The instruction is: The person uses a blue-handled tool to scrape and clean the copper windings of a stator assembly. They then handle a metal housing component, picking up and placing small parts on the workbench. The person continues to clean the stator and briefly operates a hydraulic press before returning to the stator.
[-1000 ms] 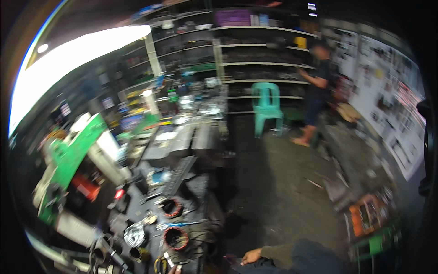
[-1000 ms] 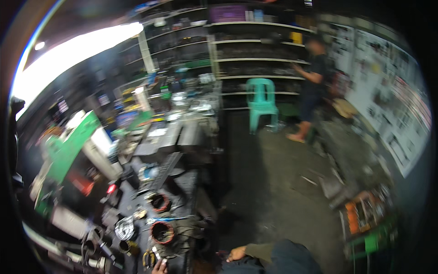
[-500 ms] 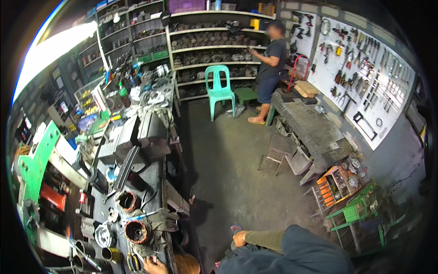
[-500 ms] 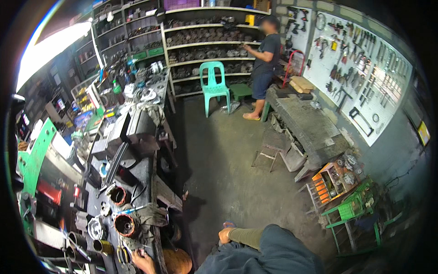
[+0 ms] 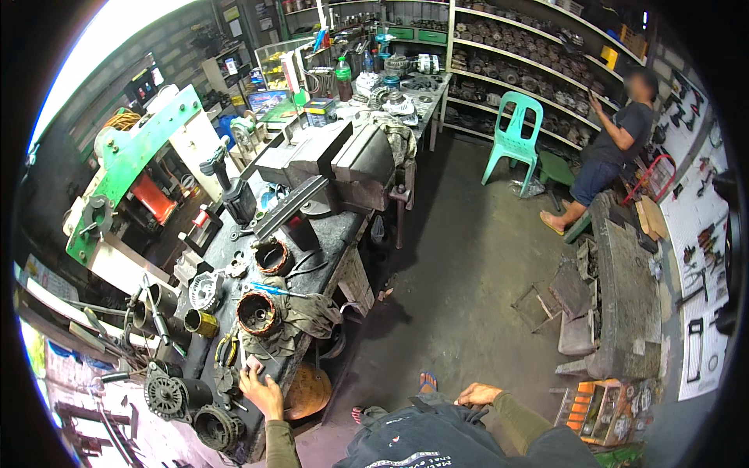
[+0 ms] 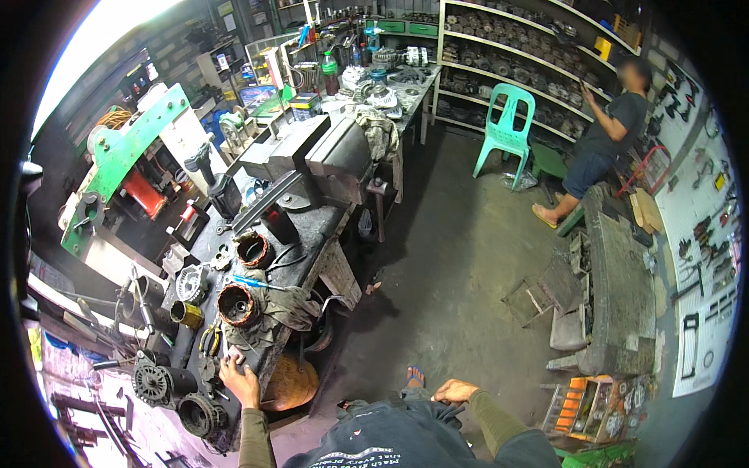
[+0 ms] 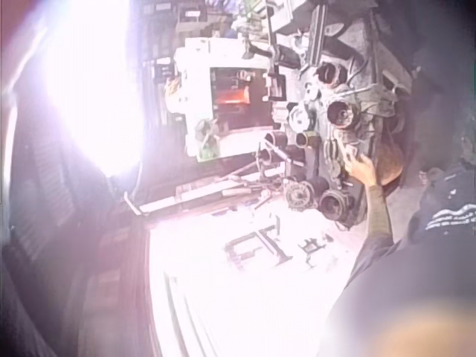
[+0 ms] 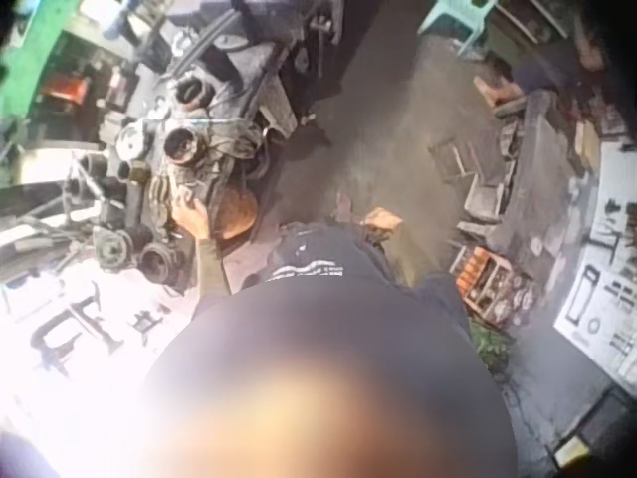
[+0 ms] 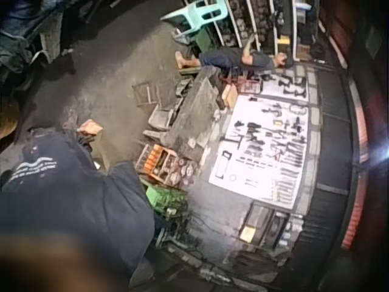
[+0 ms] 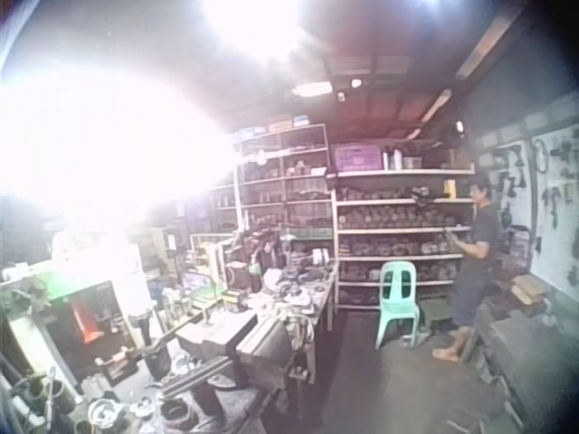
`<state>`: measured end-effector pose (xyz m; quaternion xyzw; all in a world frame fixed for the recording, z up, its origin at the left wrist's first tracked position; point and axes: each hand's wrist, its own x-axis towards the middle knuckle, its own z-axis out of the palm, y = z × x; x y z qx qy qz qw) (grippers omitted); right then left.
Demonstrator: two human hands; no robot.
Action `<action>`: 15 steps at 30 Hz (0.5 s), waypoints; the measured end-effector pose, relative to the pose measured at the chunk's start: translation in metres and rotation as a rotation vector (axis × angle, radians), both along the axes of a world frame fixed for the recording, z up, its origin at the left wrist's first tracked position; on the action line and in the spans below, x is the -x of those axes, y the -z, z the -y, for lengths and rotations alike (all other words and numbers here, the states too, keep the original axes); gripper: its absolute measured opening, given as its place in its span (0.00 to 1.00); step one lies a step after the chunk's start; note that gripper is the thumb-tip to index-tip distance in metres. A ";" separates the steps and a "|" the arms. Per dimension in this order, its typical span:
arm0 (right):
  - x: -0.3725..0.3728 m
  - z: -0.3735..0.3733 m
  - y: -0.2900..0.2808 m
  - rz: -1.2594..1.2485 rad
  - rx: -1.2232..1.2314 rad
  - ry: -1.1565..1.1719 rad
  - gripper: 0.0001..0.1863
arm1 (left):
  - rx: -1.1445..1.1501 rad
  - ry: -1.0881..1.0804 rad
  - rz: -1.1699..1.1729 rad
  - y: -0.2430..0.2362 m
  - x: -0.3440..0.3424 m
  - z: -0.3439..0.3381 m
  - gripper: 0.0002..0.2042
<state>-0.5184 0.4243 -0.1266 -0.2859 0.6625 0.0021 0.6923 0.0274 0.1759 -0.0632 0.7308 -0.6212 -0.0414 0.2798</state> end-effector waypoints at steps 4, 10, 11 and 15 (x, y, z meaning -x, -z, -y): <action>0.041 -0.015 0.038 -0.130 0.086 0.087 0.23 | -0.130 0.073 -0.571 0.059 0.050 -0.075 0.16; 0.059 -0.036 0.100 -0.326 0.218 -0.105 0.18 | -0.916 0.608 -0.338 0.160 0.136 -0.181 0.28; 0.061 -0.031 0.104 -0.379 0.240 -0.170 0.17 | -1.028 0.595 -0.392 0.158 0.137 -0.181 0.29; 0.067 0.006 0.107 -0.282 0.092 -0.185 0.16 | -1.235 0.428 -0.460 0.129 0.147 -0.169 0.35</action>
